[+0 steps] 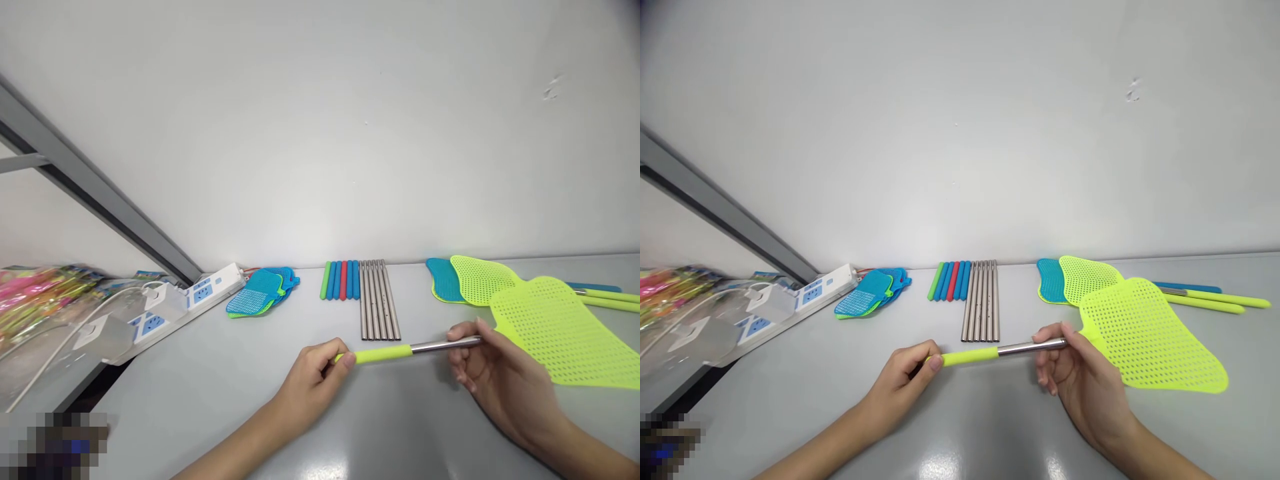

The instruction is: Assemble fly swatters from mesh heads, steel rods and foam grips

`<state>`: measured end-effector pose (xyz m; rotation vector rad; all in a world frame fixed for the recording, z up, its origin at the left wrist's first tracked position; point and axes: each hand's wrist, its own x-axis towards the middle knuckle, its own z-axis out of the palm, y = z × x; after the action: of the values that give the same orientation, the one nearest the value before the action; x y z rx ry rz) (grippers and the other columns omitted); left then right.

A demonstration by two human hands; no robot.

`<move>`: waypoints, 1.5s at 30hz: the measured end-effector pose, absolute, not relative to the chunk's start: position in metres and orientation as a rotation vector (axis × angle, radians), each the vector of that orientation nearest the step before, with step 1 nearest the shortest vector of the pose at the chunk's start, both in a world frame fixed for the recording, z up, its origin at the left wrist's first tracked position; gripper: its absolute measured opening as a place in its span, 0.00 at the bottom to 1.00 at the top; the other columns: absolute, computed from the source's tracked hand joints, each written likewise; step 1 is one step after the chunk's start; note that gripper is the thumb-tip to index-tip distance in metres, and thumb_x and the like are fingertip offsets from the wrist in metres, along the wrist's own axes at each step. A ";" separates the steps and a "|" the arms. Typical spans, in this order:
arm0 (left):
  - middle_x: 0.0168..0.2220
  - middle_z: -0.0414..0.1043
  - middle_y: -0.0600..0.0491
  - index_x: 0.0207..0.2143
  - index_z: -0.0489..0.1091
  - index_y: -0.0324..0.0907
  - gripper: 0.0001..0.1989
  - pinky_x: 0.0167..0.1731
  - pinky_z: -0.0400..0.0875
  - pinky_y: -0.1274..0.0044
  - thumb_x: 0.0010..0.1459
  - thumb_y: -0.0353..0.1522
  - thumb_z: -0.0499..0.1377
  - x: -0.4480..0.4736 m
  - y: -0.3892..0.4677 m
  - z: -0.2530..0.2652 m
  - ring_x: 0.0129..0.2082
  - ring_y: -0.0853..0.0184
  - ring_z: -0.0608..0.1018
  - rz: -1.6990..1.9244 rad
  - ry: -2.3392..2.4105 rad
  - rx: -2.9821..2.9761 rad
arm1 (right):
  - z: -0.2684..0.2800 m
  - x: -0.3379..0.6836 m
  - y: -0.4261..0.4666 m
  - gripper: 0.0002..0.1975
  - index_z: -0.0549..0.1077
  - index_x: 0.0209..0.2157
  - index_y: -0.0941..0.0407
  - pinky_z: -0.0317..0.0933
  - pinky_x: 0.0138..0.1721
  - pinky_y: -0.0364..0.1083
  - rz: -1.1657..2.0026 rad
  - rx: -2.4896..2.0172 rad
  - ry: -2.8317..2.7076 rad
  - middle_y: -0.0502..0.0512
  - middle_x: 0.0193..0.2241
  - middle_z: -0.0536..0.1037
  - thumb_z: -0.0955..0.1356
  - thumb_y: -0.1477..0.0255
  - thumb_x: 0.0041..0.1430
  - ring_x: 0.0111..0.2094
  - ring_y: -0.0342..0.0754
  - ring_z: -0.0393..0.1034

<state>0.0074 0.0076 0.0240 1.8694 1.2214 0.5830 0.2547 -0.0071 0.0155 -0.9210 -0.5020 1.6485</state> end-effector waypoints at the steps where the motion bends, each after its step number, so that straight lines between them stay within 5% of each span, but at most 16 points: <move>1: 0.18 0.47 0.60 0.21 0.53 0.41 0.16 0.20 0.48 0.81 0.60 0.38 0.44 0.008 0.007 0.024 0.19 0.74 0.53 0.588 1.224 1.884 | 0.015 0.254 -0.007 0.17 0.73 0.23 0.56 0.51 0.15 0.40 1.638 -0.946 -0.509 0.52 0.14 0.69 0.61 0.60 0.54 0.15 0.42 0.60; 12: 0.16 0.44 0.60 0.19 0.46 0.42 0.17 0.20 0.47 0.79 0.60 0.34 0.44 0.005 0.000 0.023 0.17 0.74 0.52 0.463 1.065 2.162 | 0.007 0.246 -0.008 0.25 0.63 0.10 0.58 0.47 0.15 0.42 1.711 -0.978 -0.713 0.50 0.11 0.64 0.58 0.60 0.56 0.12 0.40 0.55; 19: 0.16 0.45 0.60 0.18 0.46 0.42 0.17 0.17 0.47 0.80 0.59 0.36 0.44 0.020 -0.024 0.023 0.16 0.75 0.53 0.631 1.093 1.980 | 0.003 0.247 -0.007 0.26 0.51 0.09 0.55 0.39 0.16 0.43 1.719 -0.898 -0.585 0.44 0.10 0.48 0.58 0.59 0.56 0.11 0.38 0.45; 45: 0.16 0.45 0.60 0.22 0.46 0.43 0.14 0.15 0.48 0.80 0.61 0.35 0.39 0.022 -0.023 0.001 0.14 0.74 0.54 0.649 0.853 2.152 | 0.002 0.241 -0.017 0.26 0.46 0.10 0.55 0.36 0.17 0.44 1.738 -0.823 -0.658 0.45 0.10 0.44 0.58 0.58 0.53 0.13 0.40 0.41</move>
<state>0.0222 -0.0227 0.0006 2.1523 0.8534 0.6490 0.2409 -0.0173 0.0016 -0.8227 -0.6578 1.7379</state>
